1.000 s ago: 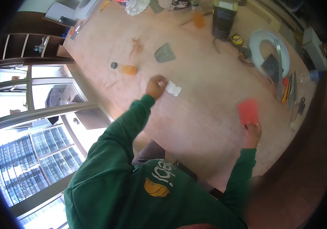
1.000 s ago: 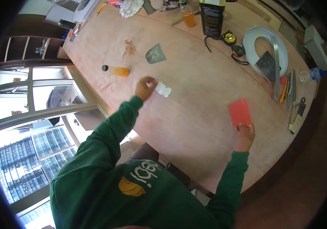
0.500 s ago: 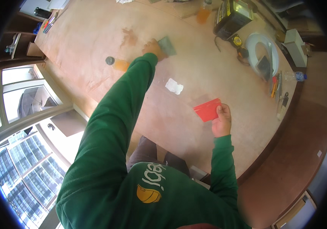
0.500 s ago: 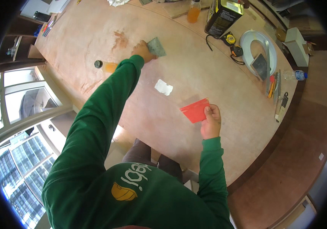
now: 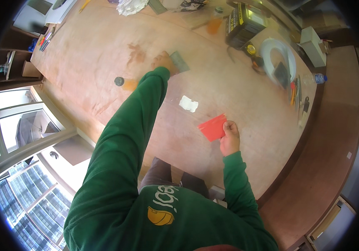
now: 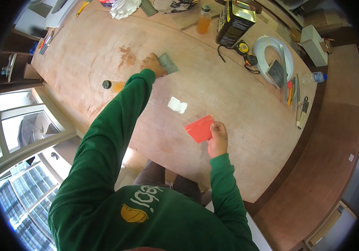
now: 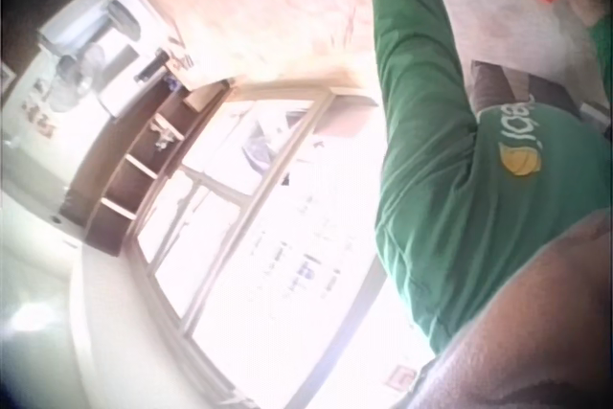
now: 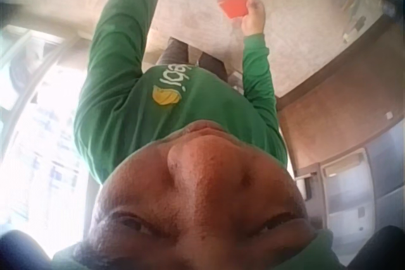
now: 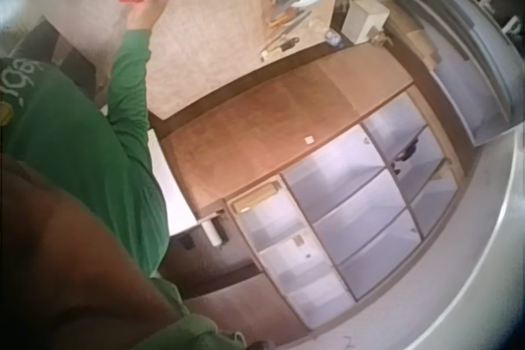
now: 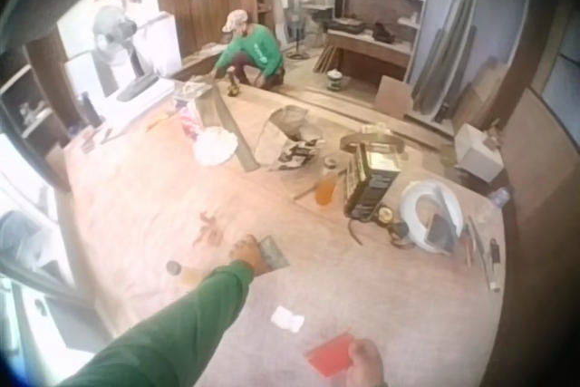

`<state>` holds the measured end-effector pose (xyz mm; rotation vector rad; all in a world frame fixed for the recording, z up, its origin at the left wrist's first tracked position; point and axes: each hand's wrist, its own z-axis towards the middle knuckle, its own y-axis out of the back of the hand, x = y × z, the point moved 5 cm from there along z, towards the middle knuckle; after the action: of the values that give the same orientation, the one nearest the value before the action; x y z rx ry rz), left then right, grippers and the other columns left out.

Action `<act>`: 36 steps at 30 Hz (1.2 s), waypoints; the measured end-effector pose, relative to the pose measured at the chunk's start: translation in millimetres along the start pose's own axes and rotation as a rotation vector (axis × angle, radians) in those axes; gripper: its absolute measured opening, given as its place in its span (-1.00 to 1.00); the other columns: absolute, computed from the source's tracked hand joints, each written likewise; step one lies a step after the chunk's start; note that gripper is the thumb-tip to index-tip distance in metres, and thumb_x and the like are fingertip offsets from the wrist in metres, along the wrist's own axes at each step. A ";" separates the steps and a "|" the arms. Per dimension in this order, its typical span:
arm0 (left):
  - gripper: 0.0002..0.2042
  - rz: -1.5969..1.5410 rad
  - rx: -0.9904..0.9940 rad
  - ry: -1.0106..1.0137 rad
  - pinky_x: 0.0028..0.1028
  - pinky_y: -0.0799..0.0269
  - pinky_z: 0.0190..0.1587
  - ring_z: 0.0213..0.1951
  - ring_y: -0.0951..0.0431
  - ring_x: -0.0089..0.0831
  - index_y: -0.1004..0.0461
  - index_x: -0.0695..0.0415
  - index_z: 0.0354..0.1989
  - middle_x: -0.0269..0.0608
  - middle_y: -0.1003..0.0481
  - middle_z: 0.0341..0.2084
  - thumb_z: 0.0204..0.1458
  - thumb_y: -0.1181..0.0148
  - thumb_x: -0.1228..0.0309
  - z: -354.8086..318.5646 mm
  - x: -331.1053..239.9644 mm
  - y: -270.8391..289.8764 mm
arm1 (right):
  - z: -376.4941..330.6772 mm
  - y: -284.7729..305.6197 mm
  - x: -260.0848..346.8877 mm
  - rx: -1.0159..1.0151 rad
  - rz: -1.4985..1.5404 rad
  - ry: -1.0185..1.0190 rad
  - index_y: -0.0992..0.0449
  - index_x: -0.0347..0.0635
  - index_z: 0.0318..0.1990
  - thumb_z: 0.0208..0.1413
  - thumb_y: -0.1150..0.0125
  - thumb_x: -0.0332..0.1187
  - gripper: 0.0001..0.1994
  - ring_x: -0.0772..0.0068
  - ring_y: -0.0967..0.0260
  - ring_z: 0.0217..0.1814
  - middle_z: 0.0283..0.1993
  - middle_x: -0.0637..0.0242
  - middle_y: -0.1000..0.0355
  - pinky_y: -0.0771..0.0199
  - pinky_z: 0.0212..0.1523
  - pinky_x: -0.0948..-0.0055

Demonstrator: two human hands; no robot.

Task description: The person organizes and cleans a wooden workspace by picking up scraps, moving tools, and using a brush to sweep debris off the surface.

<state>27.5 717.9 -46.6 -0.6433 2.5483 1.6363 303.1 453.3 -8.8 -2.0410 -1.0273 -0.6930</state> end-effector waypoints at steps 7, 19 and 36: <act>-0.14 0.178 -0.016 -0.082 -0.26 -0.37 0.07 0.05 -0.39 -0.13 -0.25 0.16 0.04 0.00 -0.42 -0.09 -0.52 -0.51 0.06 7.7 -14.5 -7.2 | -7.0 29.3 -15.1 -0.094 -0.015 -0.013 -0.35 -0.14 -0.18 0.23 -0.02 -0.34 -0.89 0.58 -0.32 -0.31 -0.32 0.40 -0.35 -0.41 -0.32 0.48; -0.80 -0.698 0.069 -0.288 -0.41 -0.24 -0.37 -0.44 -0.36 -0.45 -0.50 0.15 -0.49 -0.27 -0.44 -0.55 -0.03 -0.20 0.27 -115.8 -43.0 -23.4 | -19.0 93.1 13.8 -0.254 0.278 -0.133 -0.21 -0.18 0.05 0.26 0.13 -0.30 -0.73 0.25 -0.40 -0.04 0.02 0.16 -0.33 -0.45 -0.06 0.16; -0.69 -0.579 0.168 -0.798 -0.42 -0.37 -0.33 -0.38 -0.46 -0.35 -0.53 0.19 -0.16 -0.13 -0.51 -0.37 -0.05 -0.29 0.28 -302.8 -261.4 -151.0 | 2.0 271.9 104.0 -0.512 0.531 0.254 -0.35 -0.03 -0.08 0.10 -0.13 -0.38 -0.77 0.46 -0.36 -0.24 -0.24 0.40 -0.40 -0.39 -0.16 0.28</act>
<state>376.4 481.1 24.1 -0.4999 1.6901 1.1388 585.8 389.2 -35.1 -2.4279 -0.1384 -0.9545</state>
